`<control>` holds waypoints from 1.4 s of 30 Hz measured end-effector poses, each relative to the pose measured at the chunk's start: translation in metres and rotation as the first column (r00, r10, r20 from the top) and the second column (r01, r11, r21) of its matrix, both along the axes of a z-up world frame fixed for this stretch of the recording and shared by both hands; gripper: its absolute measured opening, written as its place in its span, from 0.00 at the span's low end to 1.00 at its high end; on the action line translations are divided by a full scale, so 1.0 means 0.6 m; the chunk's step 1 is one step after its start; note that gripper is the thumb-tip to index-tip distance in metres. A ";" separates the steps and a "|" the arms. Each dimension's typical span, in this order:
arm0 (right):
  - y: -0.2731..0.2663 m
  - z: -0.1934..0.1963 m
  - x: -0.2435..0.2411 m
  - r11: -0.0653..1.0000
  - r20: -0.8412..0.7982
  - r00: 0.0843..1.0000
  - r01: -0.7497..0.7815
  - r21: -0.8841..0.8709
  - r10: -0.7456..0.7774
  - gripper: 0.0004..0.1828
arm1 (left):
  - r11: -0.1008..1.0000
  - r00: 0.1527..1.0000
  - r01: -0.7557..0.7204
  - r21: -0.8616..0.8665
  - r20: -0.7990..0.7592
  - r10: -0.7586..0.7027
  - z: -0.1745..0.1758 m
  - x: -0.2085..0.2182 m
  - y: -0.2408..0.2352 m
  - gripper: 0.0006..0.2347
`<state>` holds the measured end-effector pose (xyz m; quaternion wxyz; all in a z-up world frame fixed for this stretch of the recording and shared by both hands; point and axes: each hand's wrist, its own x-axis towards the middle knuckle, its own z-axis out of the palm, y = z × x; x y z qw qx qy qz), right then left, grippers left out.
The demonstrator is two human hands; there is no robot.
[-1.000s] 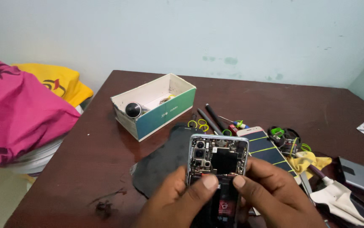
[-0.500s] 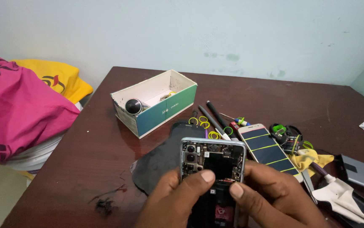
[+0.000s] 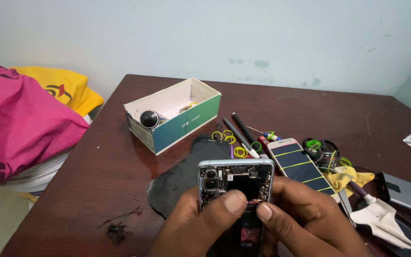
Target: The person disassembles a smartphone by removing the back cover and using a screwdriver to loosen screws around the battery. They then lift and disconnect the battery from the motherboard, handling internal components with care.
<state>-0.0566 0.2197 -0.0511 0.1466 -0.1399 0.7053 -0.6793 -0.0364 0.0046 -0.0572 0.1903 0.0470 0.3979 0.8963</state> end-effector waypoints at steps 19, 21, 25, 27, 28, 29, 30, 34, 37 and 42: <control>-0.010 -0.005 0.002 1.000 0.089 0.996 0.028 -0.001 -0.028 0.18 | 0.980 0.979 -0.175 -0.099 0.093 0.184 -0.003 -0.009 0.007 0.19; -0.012 -0.004 0.000 0.999 0.095 0.995 0.030 0.009 -0.031 0.18 | 0.974 0.976 -0.158 -0.160 0.127 0.179 -0.002 -0.012 0.005 0.19; -0.012 -0.005 -0.004 0.996 0.081 0.995 0.058 0.065 -0.063 0.17 | 0.981 0.954 -0.159 -0.111 0.237 0.182 -0.003 -0.005 0.004 0.21; -0.010 -0.007 -0.005 0.989 0.118 0.987 0.099 0.107 -0.111 0.17 | 0.994 0.992 -0.110 0.025 0.059 0.108 -0.005 0.002 0.005 0.22; -0.009 -0.008 -0.006 0.995 0.110 0.990 0.078 0.068 -0.085 0.17 | 0.985 0.987 -0.151 -0.083 -0.057 0.147 -0.006 0.001 0.008 0.23; -0.008 -0.010 -0.008 0.998 0.101 0.993 0.057 0.029 -0.059 0.18 | 0.961 0.969 -0.204 -0.185 -0.177 0.171 -0.007 -0.002 0.013 0.25; -0.007 -0.011 -0.009 0.999 0.091 0.995 0.035 -0.010 -0.034 0.18 | 0.923 0.938 -0.265 -0.278 -0.296 0.180 -0.009 -0.004 0.016 0.26; -0.011 -0.023 -0.013 0.990 0.030 0.993 0.118 -0.075 -0.116 0.23 | 0.908 0.951 -0.240 -0.345 -0.272 0.148 -0.017 -0.008 0.009 0.26; -0.013 -0.029 -0.006 0.978 -0.043 0.977 0.206 -0.029 -0.207 0.22 | 0.923 0.950 -0.241 -0.300 -0.267 0.161 -0.025 -0.013 0.010 0.28; -0.011 -0.026 -0.003 0.972 -0.121 0.978 0.186 0.143 -0.170 0.10 | 0.927 0.961 -0.217 -0.306 -0.231 0.149 -0.033 -0.015 0.010 0.31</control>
